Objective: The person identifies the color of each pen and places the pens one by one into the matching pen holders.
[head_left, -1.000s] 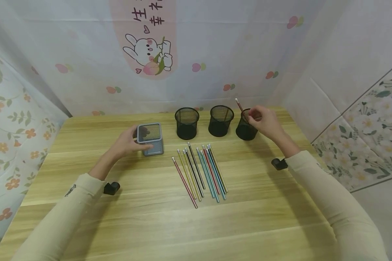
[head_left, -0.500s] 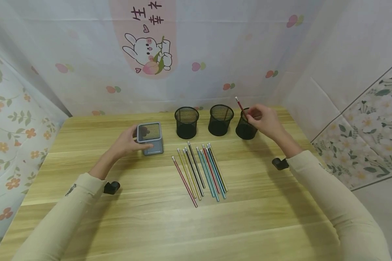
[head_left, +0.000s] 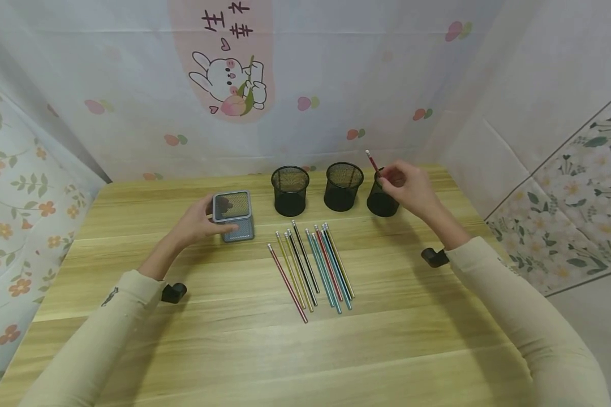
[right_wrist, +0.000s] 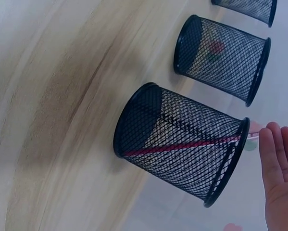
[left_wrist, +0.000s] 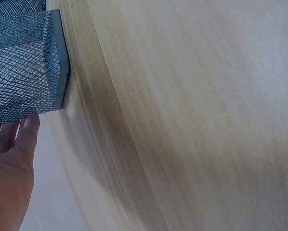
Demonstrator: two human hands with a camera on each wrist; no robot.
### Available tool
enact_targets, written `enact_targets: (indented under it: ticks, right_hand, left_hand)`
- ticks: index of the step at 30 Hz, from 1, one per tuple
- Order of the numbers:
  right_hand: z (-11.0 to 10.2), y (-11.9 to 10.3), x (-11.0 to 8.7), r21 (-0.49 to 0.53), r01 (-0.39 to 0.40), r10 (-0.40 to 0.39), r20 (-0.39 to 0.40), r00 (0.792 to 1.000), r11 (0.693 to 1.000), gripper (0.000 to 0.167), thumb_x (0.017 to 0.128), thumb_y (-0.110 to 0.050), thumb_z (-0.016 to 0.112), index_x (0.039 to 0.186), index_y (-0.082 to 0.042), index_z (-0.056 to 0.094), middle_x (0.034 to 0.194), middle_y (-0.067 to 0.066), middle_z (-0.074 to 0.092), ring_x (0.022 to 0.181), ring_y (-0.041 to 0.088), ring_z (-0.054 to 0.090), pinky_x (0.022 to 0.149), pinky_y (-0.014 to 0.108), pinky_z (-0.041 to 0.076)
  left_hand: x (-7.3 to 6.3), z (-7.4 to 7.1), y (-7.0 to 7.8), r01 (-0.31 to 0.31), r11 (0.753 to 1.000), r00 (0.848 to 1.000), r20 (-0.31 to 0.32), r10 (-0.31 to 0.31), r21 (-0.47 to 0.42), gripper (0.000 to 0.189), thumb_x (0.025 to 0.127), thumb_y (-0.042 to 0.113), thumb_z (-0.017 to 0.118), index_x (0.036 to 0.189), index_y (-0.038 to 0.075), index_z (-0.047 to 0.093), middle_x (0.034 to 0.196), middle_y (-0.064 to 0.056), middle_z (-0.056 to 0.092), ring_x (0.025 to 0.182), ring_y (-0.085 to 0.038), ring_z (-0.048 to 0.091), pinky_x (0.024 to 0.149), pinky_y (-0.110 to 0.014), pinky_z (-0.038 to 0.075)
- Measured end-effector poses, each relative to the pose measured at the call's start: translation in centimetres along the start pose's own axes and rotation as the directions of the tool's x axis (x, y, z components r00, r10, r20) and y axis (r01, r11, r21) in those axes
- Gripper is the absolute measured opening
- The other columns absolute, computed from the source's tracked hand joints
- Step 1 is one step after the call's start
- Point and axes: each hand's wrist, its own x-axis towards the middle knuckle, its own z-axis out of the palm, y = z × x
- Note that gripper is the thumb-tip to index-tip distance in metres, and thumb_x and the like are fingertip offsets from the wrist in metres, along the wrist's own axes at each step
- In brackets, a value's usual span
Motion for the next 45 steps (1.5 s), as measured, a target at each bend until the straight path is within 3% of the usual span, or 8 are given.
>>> enact_targets:
  ticks: [4,8,13,22,31,37,42,45]
  right_hand:
    - [0.1,-0.5,0.0,0.011,0.000,0.000,-0.007,1.000,1.000,0.011,0.093,-0.001,0.071,0.103,0.002,0.069,0.094,0.014,0.072,0.080,0.010,0.067,0.070,0.014,0.051]
    - [0.2,-1.2,0.0,0.026,0.009,-0.009,-0.004,1.000,1.000,0.011,0.092,0.000,0.071,0.102,0.003,0.068,0.094,0.013,0.071,0.082,0.018,0.068,0.071,0.014,0.052]
    - [0.7,-1.9,-0.3,0.060,0.033,-0.035,0.026,0.999,0.998,0.010,0.092,0.003,0.071,0.102,0.004,0.067,0.094,0.013,0.071,0.083,0.025,0.069,0.071,0.016,0.052]
    - [1.9,-2.7,-0.8,0.049,0.034,-0.039,0.106,0.994,0.998,0.007,0.094,-0.001,0.070,0.101,0.000,0.069,0.092,0.008,0.070,0.081,0.022,0.067,0.069,0.019,0.052]
    - [3.7,-2.8,-1.4,0.051,-0.015,0.003,0.225,0.974,0.999,0.007,0.094,0.000,0.071,0.099,-0.002,0.068,0.089,0.005,0.069,0.079,0.019,0.067,0.069,0.026,0.055]
    - [4.9,-3.2,-1.7,0.022,-0.025,0.018,0.275,0.961,0.999,0.006,0.092,-0.001,0.072,0.097,-0.001,0.068,0.088,0.008,0.070,0.079,0.022,0.068,0.073,0.038,0.056]
    - [5.8,-3.5,-1.9,-0.023,-0.035,0.040,0.315,0.948,0.999,0.005,0.090,-0.003,0.073,0.093,-0.004,0.069,0.085,0.006,0.070,0.075,0.020,0.068,0.072,0.039,0.055]
    - [6.3,-3.7,-2.1,-0.049,-0.046,0.060,0.338,0.939,0.998,0.005,0.090,-0.005,0.073,0.091,-0.004,0.068,0.083,0.004,0.070,0.074,0.019,0.068,0.073,0.039,0.055]
  left_hand:
    - [-0.1,0.0,0.1,-0.001,1.000,1.000,-0.002,0.001,0.001,0.070,0.084,0.011,0.087,0.137,-0.008,0.046,0.135,-0.027,0.056,0.126,-0.043,0.053,0.097,-0.054,0.049]
    - [-0.1,-0.1,0.1,-0.005,1.000,1.000,-0.007,0.005,-0.006,0.068,0.084,0.011,0.087,0.135,-0.008,0.047,0.135,-0.027,0.056,0.126,-0.043,0.053,0.098,-0.055,0.048]
    - [-0.1,-0.1,-0.1,-0.009,1.000,1.000,-0.015,0.009,0.016,0.066,0.084,0.013,0.087,0.134,-0.007,0.049,0.133,-0.025,0.058,0.126,-0.041,0.054,0.096,-0.054,0.050]
    - [0.0,0.1,-0.3,-0.016,1.000,1.000,-0.015,0.017,0.010,0.066,0.083,0.011,0.087,0.134,-0.007,0.049,0.134,-0.026,0.058,0.126,-0.042,0.053,0.097,-0.054,0.049]
    - [0.0,-0.1,-0.2,-0.011,1.000,1.000,-0.007,0.011,-0.015,0.067,0.083,0.010,0.087,0.136,-0.008,0.048,0.135,-0.027,0.056,0.128,-0.042,0.052,0.097,-0.054,0.049]
    - [0.1,-0.1,-0.4,-0.010,1.000,1.000,-0.008,0.010,-0.004,0.067,0.083,0.012,0.087,0.135,-0.007,0.048,0.136,-0.026,0.056,0.129,-0.041,0.051,0.099,-0.053,0.048]
    - [0.1,-0.1,-0.3,-0.007,1.000,1.000,-0.008,0.007,0.005,0.067,0.083,0.013,0.087,0.135,-0.006,0.049,0.136,-0.025,0.056,0.128,-0.041,0.052,0.099,-0.053,0.049]
    - [-0.2,-0.1,0.7,-0.004,1.000,1.000,-0.004,0.004,0.000,0.067,0.084,0.009,0.086,0.135,-0.010,0.047,0.136,-0.030,0.055,0.128,-0.045,0.051,0.099,-0.056,0.048]
